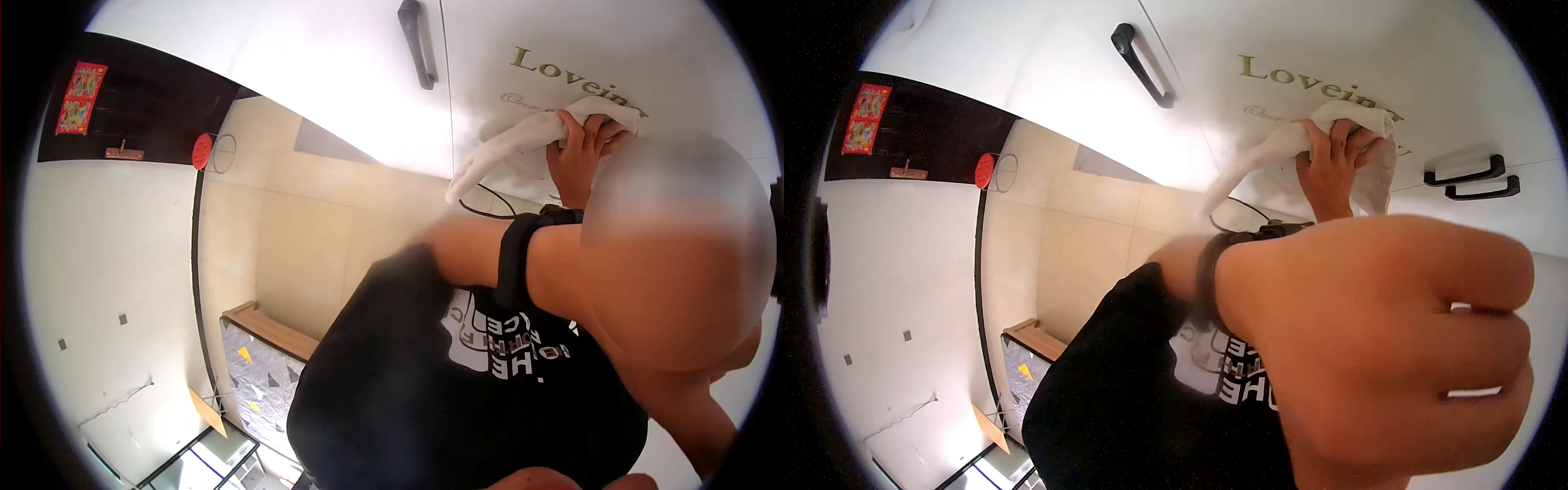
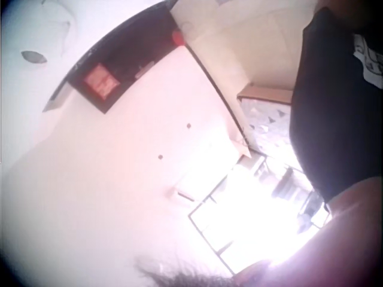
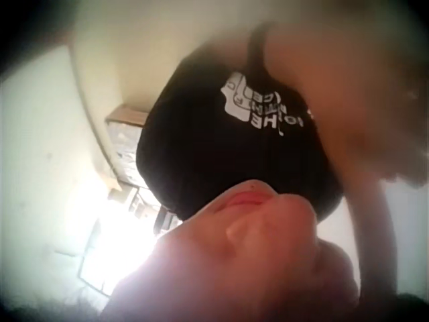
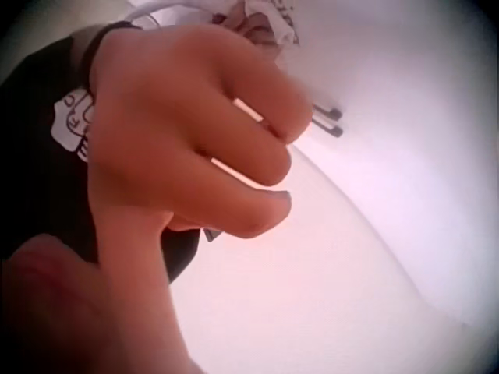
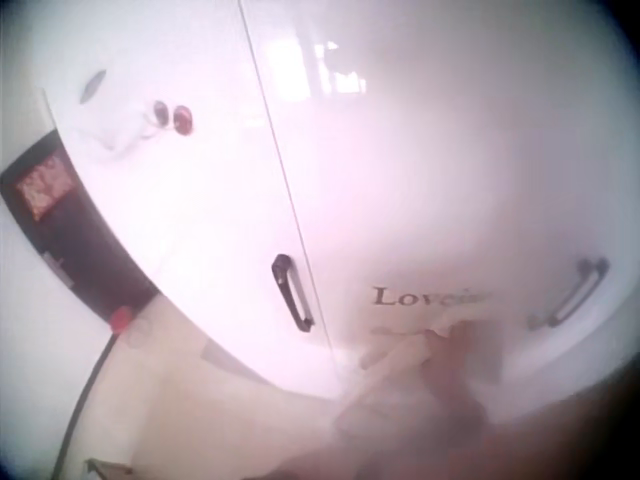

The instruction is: The person wipes the front surface, handles, and side edges of a white glossy closet using a white cloth.

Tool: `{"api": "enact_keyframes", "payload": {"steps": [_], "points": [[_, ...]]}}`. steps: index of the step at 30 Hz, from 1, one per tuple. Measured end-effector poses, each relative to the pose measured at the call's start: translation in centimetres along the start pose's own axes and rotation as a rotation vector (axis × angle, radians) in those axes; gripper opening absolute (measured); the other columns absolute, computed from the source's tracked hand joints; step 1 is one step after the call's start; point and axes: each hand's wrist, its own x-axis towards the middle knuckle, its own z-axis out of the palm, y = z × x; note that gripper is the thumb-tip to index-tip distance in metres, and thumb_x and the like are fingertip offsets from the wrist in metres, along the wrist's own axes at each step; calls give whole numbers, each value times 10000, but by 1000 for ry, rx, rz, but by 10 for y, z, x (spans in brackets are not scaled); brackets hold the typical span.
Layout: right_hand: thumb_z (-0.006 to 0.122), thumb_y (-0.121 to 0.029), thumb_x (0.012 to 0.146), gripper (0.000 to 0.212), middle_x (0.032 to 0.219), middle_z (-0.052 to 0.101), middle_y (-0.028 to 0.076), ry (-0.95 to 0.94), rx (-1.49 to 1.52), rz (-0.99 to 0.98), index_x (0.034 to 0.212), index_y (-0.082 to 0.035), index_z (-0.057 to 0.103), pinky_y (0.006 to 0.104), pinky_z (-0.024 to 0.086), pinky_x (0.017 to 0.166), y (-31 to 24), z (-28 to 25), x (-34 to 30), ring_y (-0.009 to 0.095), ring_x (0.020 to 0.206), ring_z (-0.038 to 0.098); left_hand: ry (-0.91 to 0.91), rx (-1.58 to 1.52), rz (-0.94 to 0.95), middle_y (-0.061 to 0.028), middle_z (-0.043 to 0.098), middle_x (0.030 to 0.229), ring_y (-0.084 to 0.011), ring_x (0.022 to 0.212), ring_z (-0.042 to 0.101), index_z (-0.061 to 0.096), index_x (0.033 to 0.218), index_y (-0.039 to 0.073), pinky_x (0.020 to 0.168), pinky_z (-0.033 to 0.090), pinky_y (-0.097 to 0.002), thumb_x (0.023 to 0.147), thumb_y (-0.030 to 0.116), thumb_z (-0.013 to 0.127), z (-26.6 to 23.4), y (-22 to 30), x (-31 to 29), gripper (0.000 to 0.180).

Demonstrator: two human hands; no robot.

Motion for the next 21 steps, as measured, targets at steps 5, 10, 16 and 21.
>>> {"api": "enact_keyframes", "payload": {"steps": [5, 10, 16, 21], "points": [[609, -60, 590, 534, 1171, 352, 172, 26, 30, -14, 1093, -182, 476, 652, 57, 926, -9, 9, -2, 478, 1131, 219, -59, 64, -4, -69, 405, 528, -170, 454, 365, 512, 615, -56, 410, 308, -264, 381, 231, 316, -9, -3, -4, 420], [590, -69, 581, 510, 1165, 387, 174, 46, 31, 29, 1068, -191, 502, 664, 38, 927, -9, 4, 2, 493, 1143, 234, -154, 29, -30, -66, 410, 530, -166, 454, 369, 518, 618, -62, 411, 310, -258, 389, 261, 369, -21, 1, -2, 423], [589, -64, 567, 540, 1120, 394, 171, 13, -4, 88, 1084, -192, 500, 663, 70, 926, -9, 13, -8, 468, 1112, 261, -369, 100, -9, 1, 402, 522, -148, 451, 390, 578, 690, 45, 457, 330, -268, 567, 235, 570, -40, -6, -23, 226], [560, -45, 569, 577, 1141, 354, 211, 74, -5, 81, 1130, -154, 483, 636, 56, 974, -7, 31, -28, 476, 1160, 216, -962, 223, -268, -19, 521, 552, -219, 497, 509, 589, 731, 91, 504, 401, -315, 612, 140, 579, -106, -32, -95, 129]]}}
